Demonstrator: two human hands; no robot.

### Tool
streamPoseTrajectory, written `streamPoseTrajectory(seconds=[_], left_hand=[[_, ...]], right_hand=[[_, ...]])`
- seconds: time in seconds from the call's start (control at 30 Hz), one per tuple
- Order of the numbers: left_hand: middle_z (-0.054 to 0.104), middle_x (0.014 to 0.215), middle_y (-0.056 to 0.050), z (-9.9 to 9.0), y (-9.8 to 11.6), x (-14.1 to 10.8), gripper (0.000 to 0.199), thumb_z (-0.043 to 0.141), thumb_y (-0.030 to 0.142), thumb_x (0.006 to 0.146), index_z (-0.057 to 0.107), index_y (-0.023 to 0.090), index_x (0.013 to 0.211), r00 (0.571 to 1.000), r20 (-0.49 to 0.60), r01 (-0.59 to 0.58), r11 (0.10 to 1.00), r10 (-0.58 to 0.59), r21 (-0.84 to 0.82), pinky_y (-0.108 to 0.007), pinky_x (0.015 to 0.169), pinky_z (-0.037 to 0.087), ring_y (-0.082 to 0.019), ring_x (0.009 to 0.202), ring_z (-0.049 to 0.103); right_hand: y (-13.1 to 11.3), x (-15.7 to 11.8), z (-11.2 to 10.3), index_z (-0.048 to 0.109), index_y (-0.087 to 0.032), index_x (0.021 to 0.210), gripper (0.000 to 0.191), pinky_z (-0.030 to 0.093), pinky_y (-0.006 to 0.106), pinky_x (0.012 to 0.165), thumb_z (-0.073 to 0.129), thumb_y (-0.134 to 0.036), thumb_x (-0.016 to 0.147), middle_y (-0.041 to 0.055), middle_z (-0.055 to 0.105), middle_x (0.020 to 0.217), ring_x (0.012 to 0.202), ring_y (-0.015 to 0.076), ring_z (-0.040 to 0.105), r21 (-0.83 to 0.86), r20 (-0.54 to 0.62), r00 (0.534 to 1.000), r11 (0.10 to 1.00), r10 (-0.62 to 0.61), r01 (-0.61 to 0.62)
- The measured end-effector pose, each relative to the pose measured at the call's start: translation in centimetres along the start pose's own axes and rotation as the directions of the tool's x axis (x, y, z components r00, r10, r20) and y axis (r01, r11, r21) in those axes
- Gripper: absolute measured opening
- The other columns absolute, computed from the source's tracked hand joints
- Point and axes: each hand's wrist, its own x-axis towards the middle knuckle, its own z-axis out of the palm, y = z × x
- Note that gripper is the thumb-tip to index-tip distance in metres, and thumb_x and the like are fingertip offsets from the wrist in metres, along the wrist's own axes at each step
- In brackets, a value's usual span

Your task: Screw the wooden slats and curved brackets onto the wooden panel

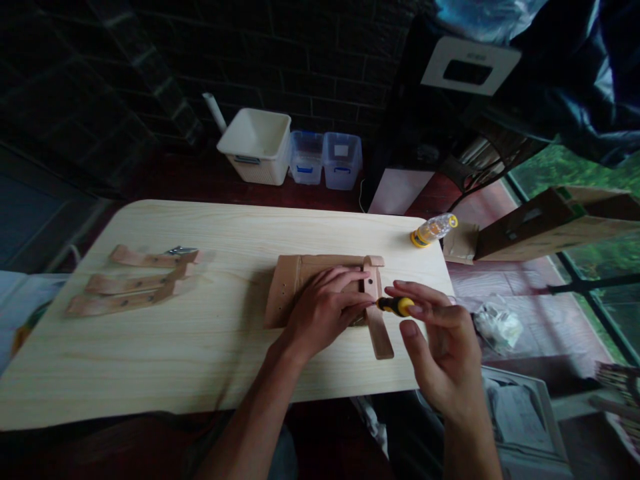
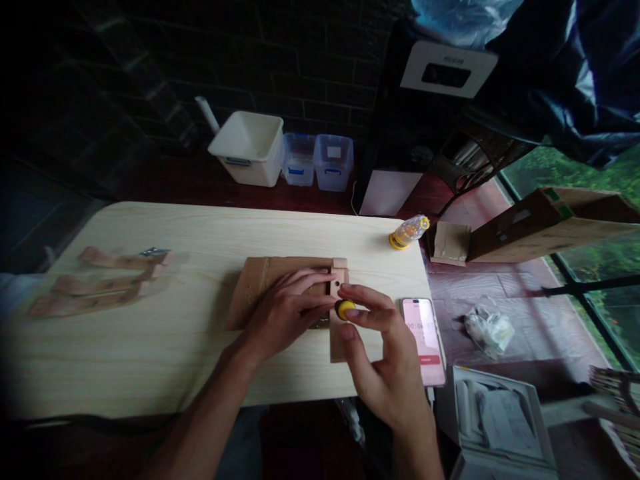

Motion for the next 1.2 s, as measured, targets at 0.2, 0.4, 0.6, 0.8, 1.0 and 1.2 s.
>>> streamPoseTrajectory(seconds=[0.2,0.4,0.6,0.8,1.0,1.2], left_hand=[[0.066,0.133,-0.002,0.1,0.0,0.0,0.014,0.064,0.028,0.096,0.077,0.031,0.100,1.000,-0.019,-0.003,1.000,0.003,-0.003,-0.048,0.105,0.048,-0.024,0.126,0.057],[0.066,0.135,-0.001,0.1,0.0,-0.1,0.014,0.064,0.029,0.096,0.077,0.031,0.100,1.000,-0.005,0.001,1.000,-0.001,0.000,-0.048,0.106,0.047,-0.024,0.127,0.056],[0.065,0.136,0.000,0.1,-0.1,-0.1,0.015,0.063,0.030,0.097,0.077,0.031,0.102,1.000,0.004,0.001,1.000,-0.001,0.005,-0.048,0.107,0.046,-0.024,0.128,0.055],[0.066,0.134,-0.001,0.3,-0.2,-0.1,0.014,0.065,0.029,0.095,0.077,0.032,0.101,1.000,-0.013,-0.003,1.000,0.003,0.021,-0.047,0.106,0.047,-0.024,0.126,0.056],[0.066,0.134,-0.001,0.2,-0.2,-0.1,0.014,0.066,0.030,0.095,0.077,0.031,0.101,1.000,-0.008,-0.003,1.000,0.003,0.025,-0.047,0.105,0.048,-0.024,0.126,0.057],[0.066,0.135,-0.001,0.3,-0.2,-0.1,0.014,0.066,0.028,0.094,0.077,0.032,0.102,1.000,-0.014,-0.005,1.000,0.005,0.030,-0.047,0.105,0.048,-0.024,0.127,0.056]], right_hand=[[0.6,0.0,0.0,0.055,-0.026,0.106,0.013,0.059,0.048,0.091,0.061,-0.020,0.097,0.0084,0.068,0.121,0.112,0.0232,0.069,0.027,-0.013,1.000,1.000,-0.005,0.005],[0.4,0.1,0.0,0.056,-0.026,0.106,0.013,0.059,0.049,0.093,0.062,-0.020,0.097,0.0086,0.067,0.123,0.113,0.0238,0.068,0.032,-0.012,1.000,0.999,-0.001,0.001],[0.3,0.0,0.0,0.058,-0.026,0.103,0.011,0.058,0.050,0.094,0.061,-0.019,0.097,0.0085,0.068,0.123,0.114,0.0247,0.068,0.075,-0.006,1.000,0.997,0.010,-0.009],[1.1,0.1,-0.2,0.059,-0.028,0.104,0.014,0.058,0.051,0.095,0.066,-0.019,0.095,0.0069,0.068,0.122,0.112,0.0241,0.068,0.115,-0.037,0.999,0.993,0.003,0.001],[0.3,0.1,-0.4,0.059,-0.026,0.103,0.012,0.056,0.056,0.097,0.068,-0.024,0.094,0.0091,0.068,0.126,0.115,0.0273,0.068,0.123,-0.011,1.000,0.992,0.021,-0.020],[0.8,0.3,-0.2,0.059,-0.026,0.102,0.013,0.058,0.052,0.094,0.066,-0.019,0.095,0.0075,0.069,0.122,0.111,0.0250,0.070,0.133,-0.032,0.999,0.991,-0.002,0.007]])
